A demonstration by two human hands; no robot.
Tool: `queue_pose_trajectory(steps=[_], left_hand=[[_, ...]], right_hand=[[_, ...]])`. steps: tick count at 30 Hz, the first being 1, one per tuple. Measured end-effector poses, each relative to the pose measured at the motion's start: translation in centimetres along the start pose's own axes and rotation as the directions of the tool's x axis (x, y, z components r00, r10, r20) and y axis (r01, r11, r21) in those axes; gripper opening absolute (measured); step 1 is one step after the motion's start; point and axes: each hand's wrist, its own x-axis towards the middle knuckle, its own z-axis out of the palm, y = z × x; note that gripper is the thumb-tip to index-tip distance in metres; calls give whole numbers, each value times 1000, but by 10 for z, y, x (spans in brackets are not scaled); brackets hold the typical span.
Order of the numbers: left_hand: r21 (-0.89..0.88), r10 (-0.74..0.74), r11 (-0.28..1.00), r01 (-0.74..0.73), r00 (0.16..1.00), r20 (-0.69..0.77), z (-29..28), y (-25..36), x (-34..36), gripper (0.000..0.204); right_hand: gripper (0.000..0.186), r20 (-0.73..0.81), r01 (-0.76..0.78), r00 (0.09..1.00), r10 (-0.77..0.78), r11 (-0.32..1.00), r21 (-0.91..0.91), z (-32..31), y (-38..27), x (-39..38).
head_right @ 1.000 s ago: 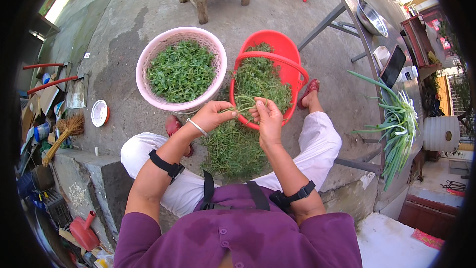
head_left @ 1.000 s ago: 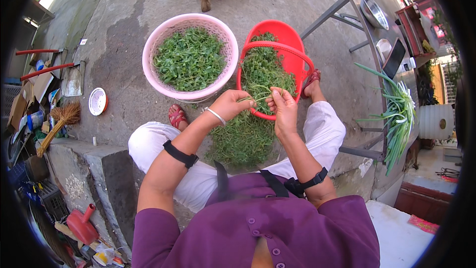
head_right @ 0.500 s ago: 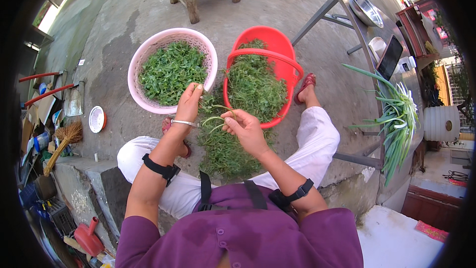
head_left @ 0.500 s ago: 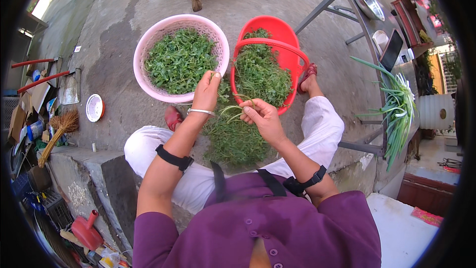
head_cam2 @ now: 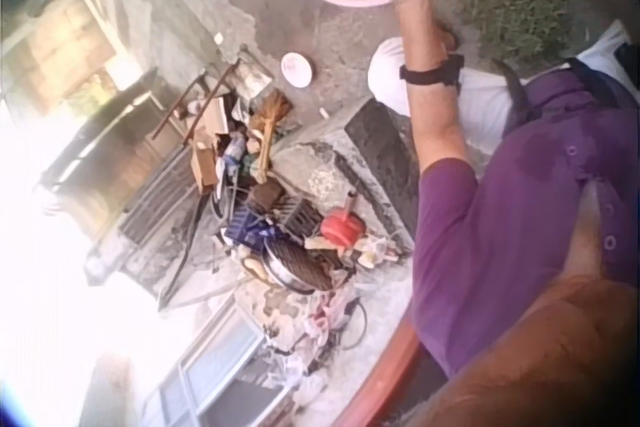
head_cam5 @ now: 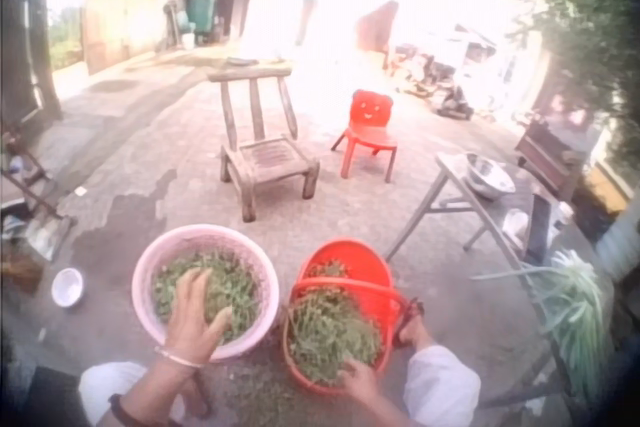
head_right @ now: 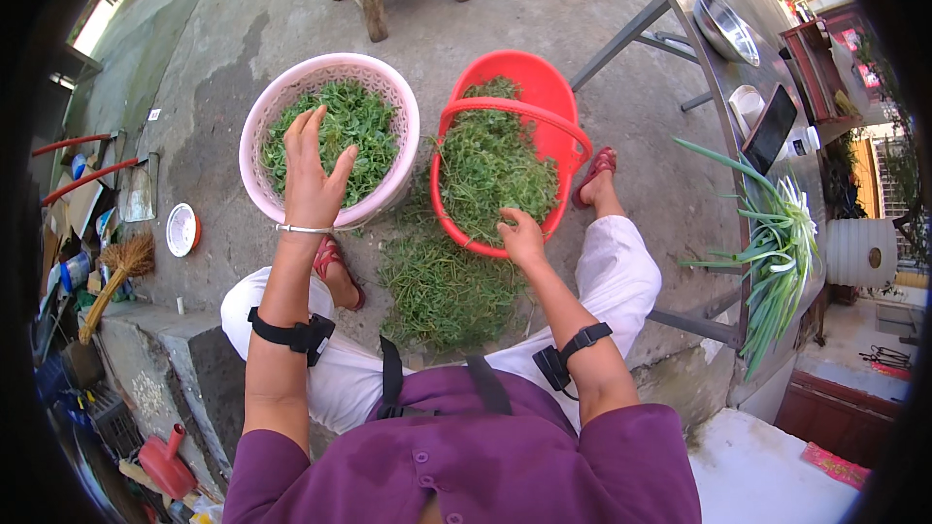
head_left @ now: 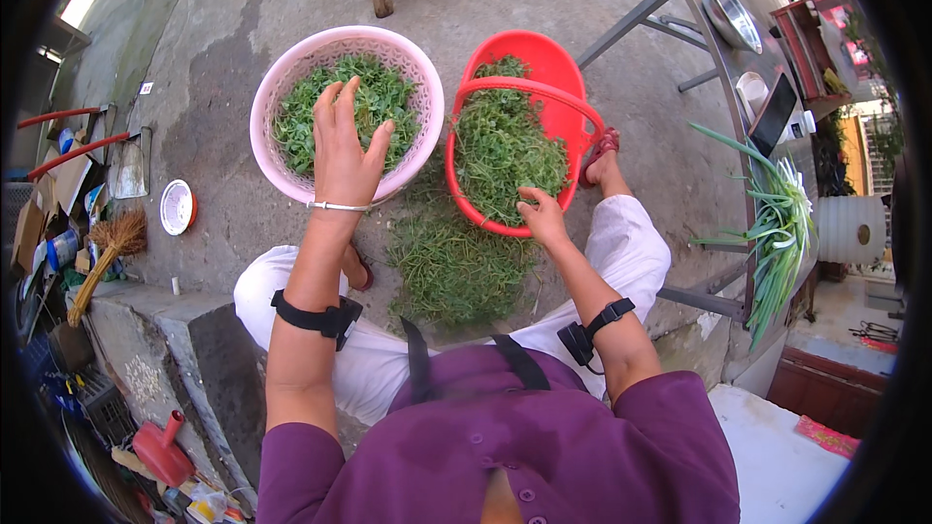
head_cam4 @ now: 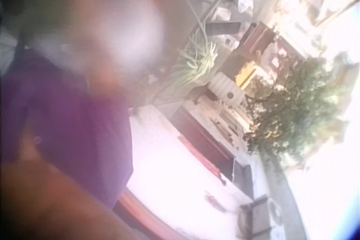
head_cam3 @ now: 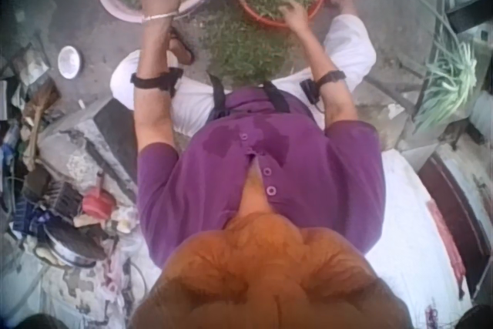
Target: The person sits on the ground and sorts green leafy vegetables by hand, picking up bunches from a red basket, separating leaves from stems, and placing the leaves into a white colander. The stems are discarded onto the floor. The task continues throughout the clip.
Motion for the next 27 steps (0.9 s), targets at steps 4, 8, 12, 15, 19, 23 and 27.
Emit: queue_pose_trajectory(steps=[4, 8, 12, 15, 19, 23, 27], left_hand=[[-62, 49, 997, -48, 999, 4, 8, 0, -3, 52], [-154, 42, 988, -31, 997, 66, 14, 3, -8, 37], [-119, 49, 992, -34, 990, 129, 14, 6, -10, 29], [-179, 41, 984, -20, 993, 115, 14, 7, -12, 25], [-322, 3, 944, 65, 978, 207, 23, 7, -18, 16], [-469, -136, 777, 419, 840, 526, 42, 9, -31, 21], [-523, -103, 535, 664, 666, 739, 60, 20, -48, 19]], right_hand=[[36, -292, 66, 952, -86, 995, -78, -8, 24, 29], [36, -236, -25, 971, -30, 974, -226, -1, 34, 36], [23, -109, -96, 991, 82, 988, -124, -23, 15, 35], [21, 96, -113, 992, 79, 894, 433, -57, -17, 30], [26, 170, -109, 985, -2, 762, 638, -86, -61, 10], [32, 174, -92, 985, -22, 780, 619, -75, -102, -17], [35, 312, -141, 919, -242, 537, 831, -43, -137, -55]])
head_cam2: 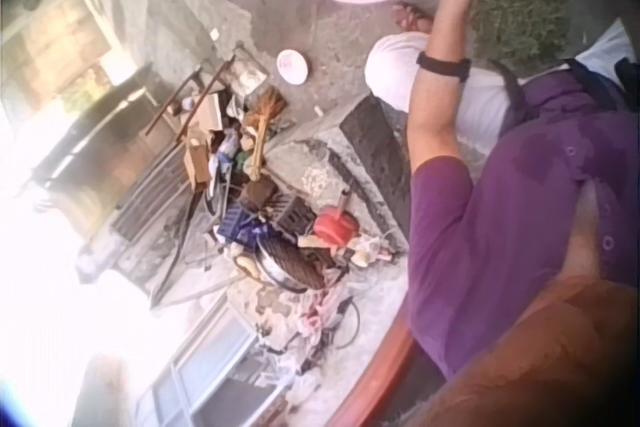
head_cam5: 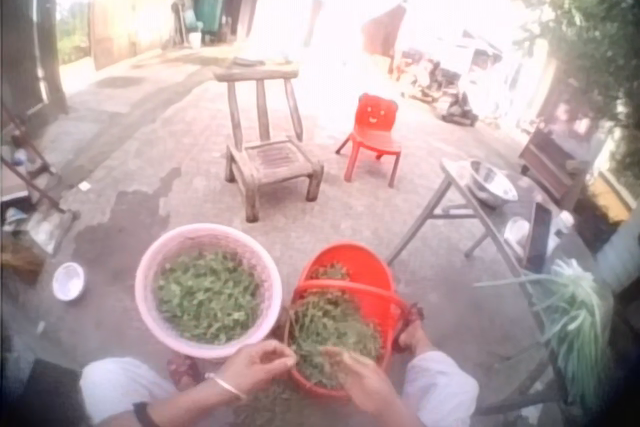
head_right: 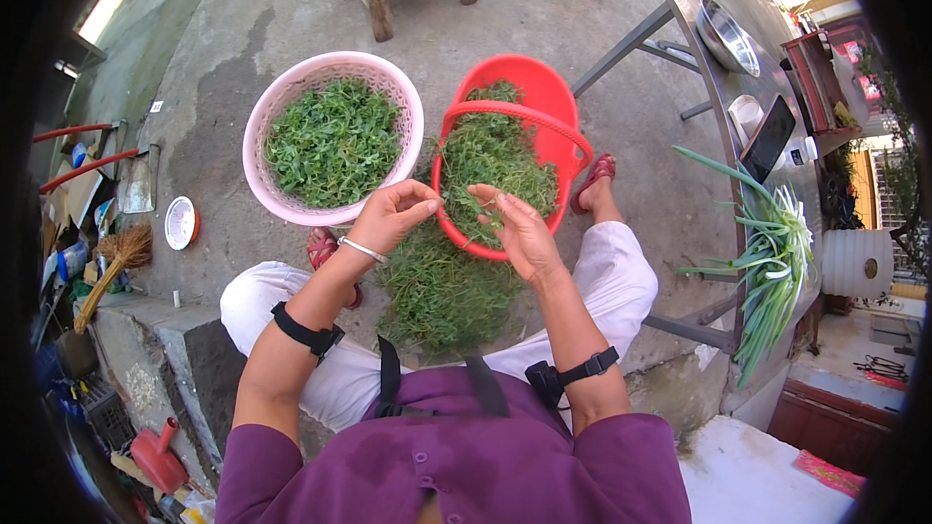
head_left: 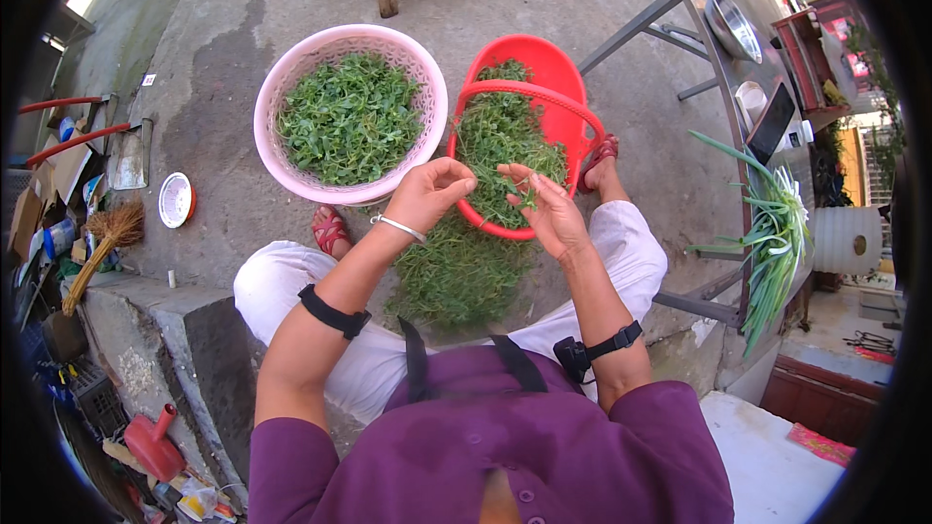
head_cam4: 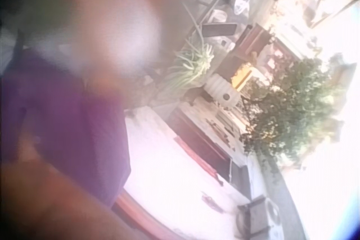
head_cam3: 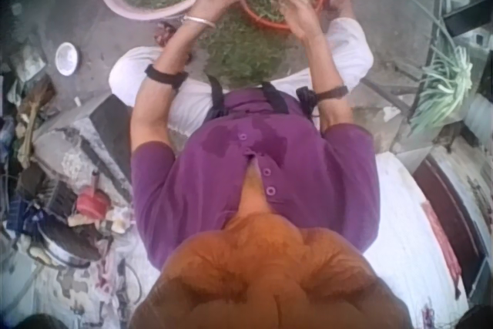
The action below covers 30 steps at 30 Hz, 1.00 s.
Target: The person sits on the ground and sorts green leafy vegetables by hand, picking up bunches from a red basket, separating leaves from stems, and placing the leaves into a white colander. The stems are discarded onto the floor. The task continues throughout the clip.
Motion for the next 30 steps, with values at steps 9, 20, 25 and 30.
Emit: queue_pose_trajectory(steps=[9, 20, 25, 30], left_hand=[[-266, -203, 933, 243, 964, 171, 8, 12, -16, 21], [40, 58, 997, -63, 992, 111, 3, -13, -9, 18], [231, -98, 970, 77, 992, 82, 3, -15, -10, 20], [-41, -98, 995, 92, 978, -184, 6, -11, -5, 21]], right_hand=[[31, 20, 70, 997, -69, 997, -27, 59, 27, -8], [12, -157, 195, 947, -282, 888, -417, 52, 24, -8], [7, -208, 190, 924, -320, 857, -479, 58, 29, -9], [8, -4, 430, 863, -506, 738, -520, 67, 34, -22]])
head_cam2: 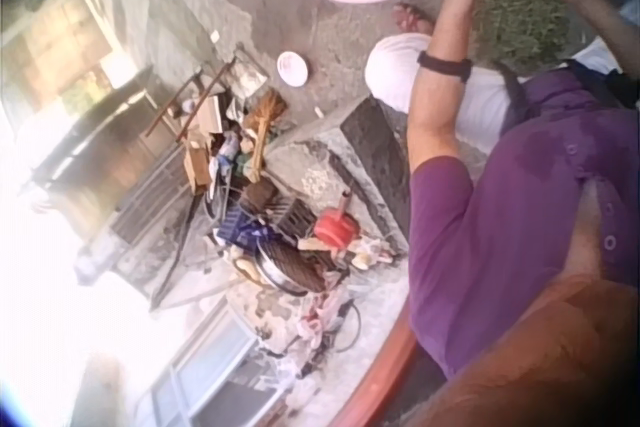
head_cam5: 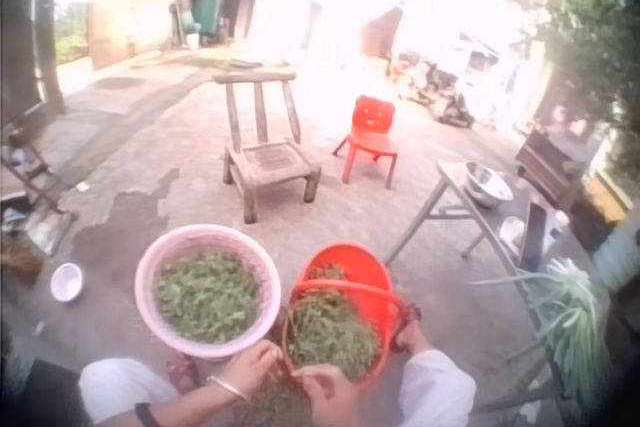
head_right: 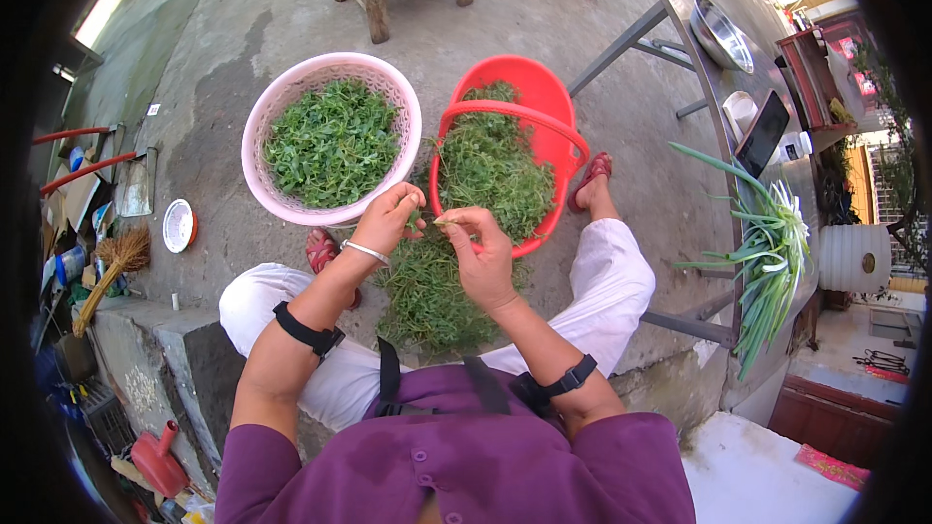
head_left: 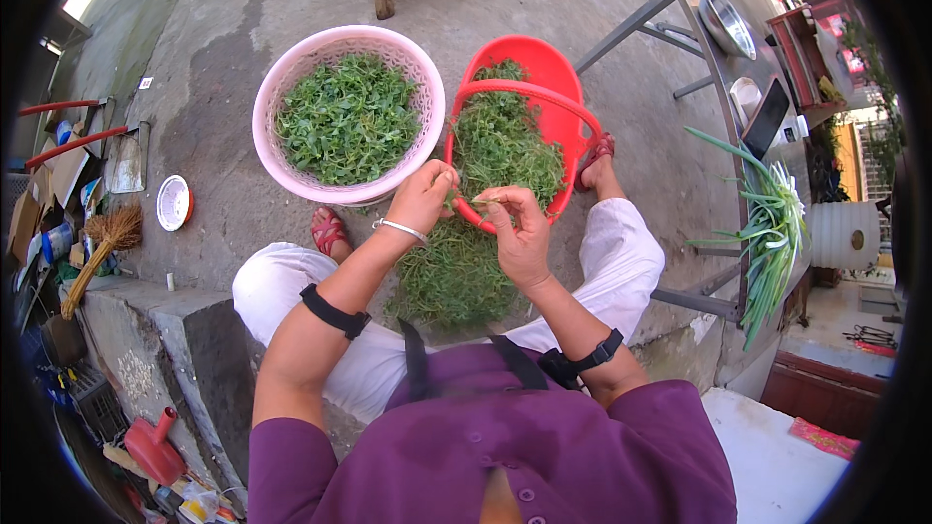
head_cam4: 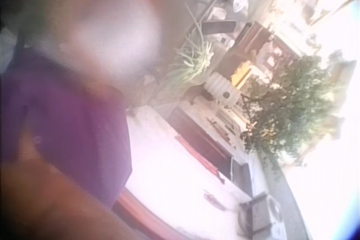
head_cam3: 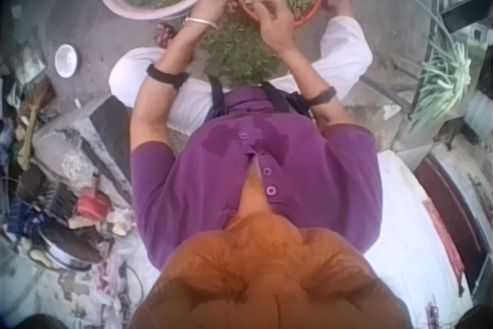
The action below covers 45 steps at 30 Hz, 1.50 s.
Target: The person sits on the ground and sorts green leafy vegetables by hand, picking up bunches from a red basket, separating leaves from stems, and placing the leaves into a white colander. The stems are discarded onto the floor. The task continues throughout the clip.
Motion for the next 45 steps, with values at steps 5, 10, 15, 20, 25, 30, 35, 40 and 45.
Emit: queue_pose_trajectory(steps=[5, 10, 15, 20, 25, 30, 35, 40, 45], left_hand=[[125, 397, 916, -380, 904, -159, -25, 20, 8, 16], [150, 398, 917, -371, 808, -435, -58, 38, 17, 22], [488, 621, 778, -395, 598, -506, -63, 38, 24, 33], [433, 561, 812, -391, 728, -394, -57, 33, 23, 36], [186, 433, 901, -391, 819, -377, -44, 29, 23, 27], [-21, 295, 950, -310, 920, -260, -30, 20, 17, 19], [-161, 222, 963, -218, 975, 10, -11, 10, 15, 33], [-212, 86, 976, -51, 984, 159, 10, 2, 5, 25], [-262, 84, 964, -30, 977, 194, 10, -1, 0, 29]], right_hand=[[27, 396, -217, 877, 274, 959, -182, -24, 35, -6], [30, 88, -538, 820, 566, 814, -221, -76, 107, 10], [23, -348, -543, 800, 489, 836, -75, -120, 151, 60], [28, -275, -501, 652, 706, 675, 542, -114, 169, 89], [19, -161, -607, 672, 723, 662, 439, -132, 149, 83], [16, -187, -627, 734, 653, 757, 184, -136, 118, 66], [14, -155, -459, 814, 559, 784, 418, -108, 84, 49], [13, -178, -343, 913, 366, 927, 151, -58, 41, 25], [8, -19, -326, 944, 329, 940, 98, -19, 13, 9]])
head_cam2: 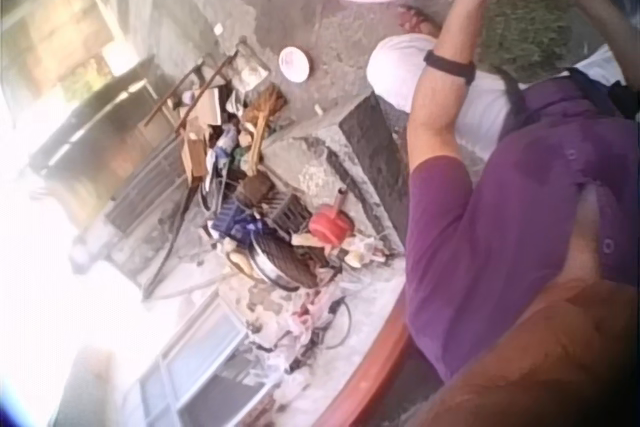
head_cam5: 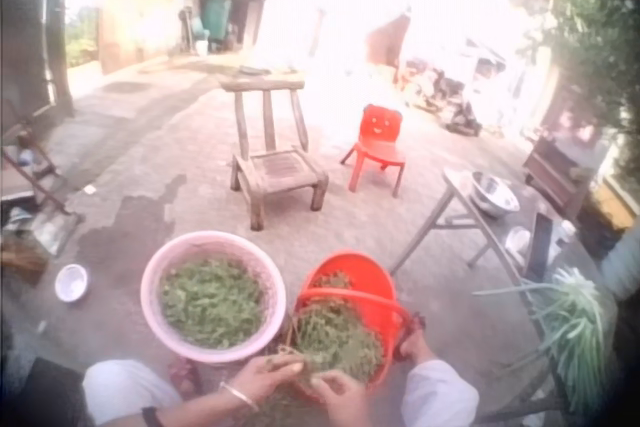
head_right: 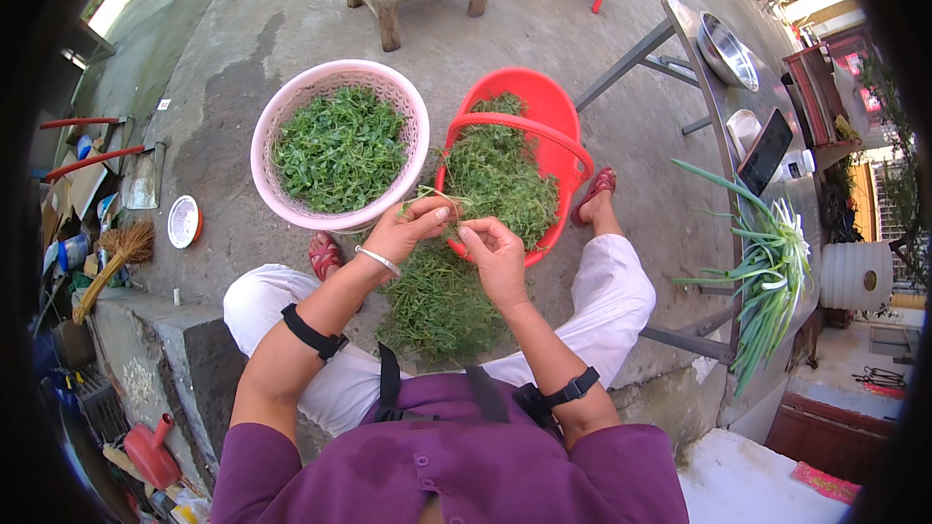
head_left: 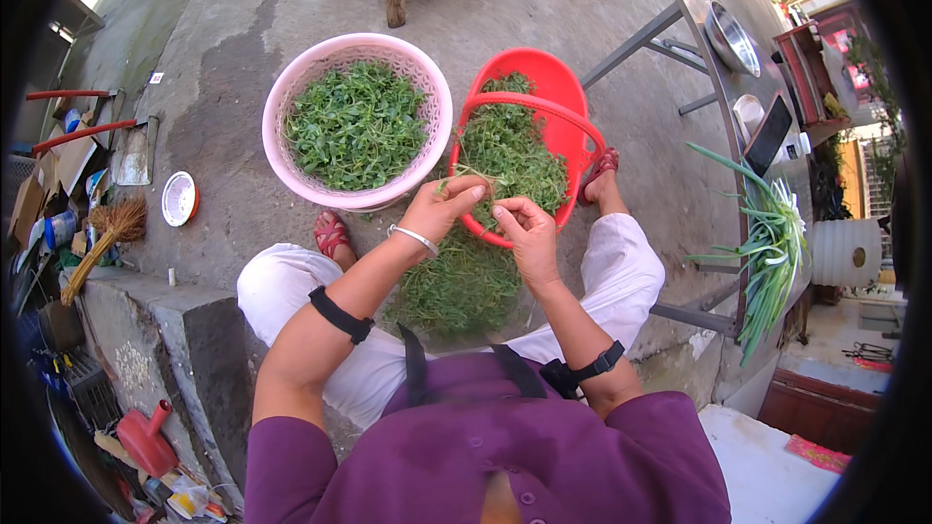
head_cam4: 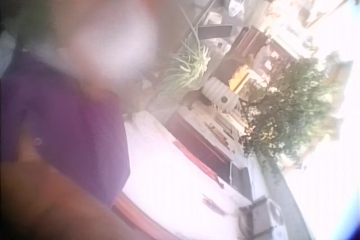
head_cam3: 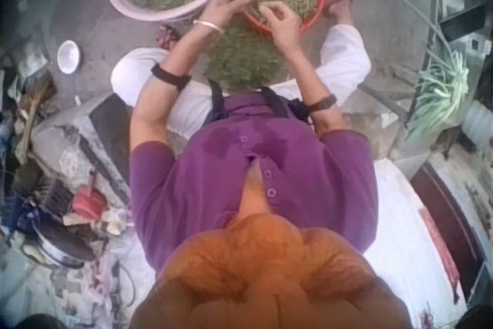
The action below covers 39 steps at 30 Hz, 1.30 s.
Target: The person sits on the ground and sorts green leafy vegetables by hand, picking up bunches from a red basket, separating leaves from stems, and placing the leaves into a white colander. The stems are discarded onto the floor. The task continues throughout the clip.
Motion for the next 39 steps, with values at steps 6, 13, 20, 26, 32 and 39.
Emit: queue_pose_trajectory(steps=[6, 13, 20, 26, 32, 39], left_hand=[[2, -1, 1000, 1, 994, 112, -4, 10, -10, 27], [76, -5, 997, -8, 985, 175, -2, 17, -18, 25], [109, 129, 981, -161, 959, 253, 0, 15, -23, 22], [67, 93, 991, -112, 966, 243, -1, 13, -23, 20], [285, 148, 938, -199, 970, 191, -5, 1, -18, 18], [430, 181, 870, -242, 967, 179, -4, 3, -18, 22]], right_hand=[[16, 103, -107, 988, 113, 992, -60, -1, -7, -5], [17, 268, -254, 930, 252, 967, -27, -6, -13, -9], [16, 355, -391, 883, 306, 899, 196, -7, -10, -10], [19, 291, -418, 894, 342, 870, 262, -4, -12, -9], [19, 42, -69, 997, 64, 988, 141, -2, -34, -7], [12, 43, -57, 997, 58, 998, -27, 8, -36, -7]])
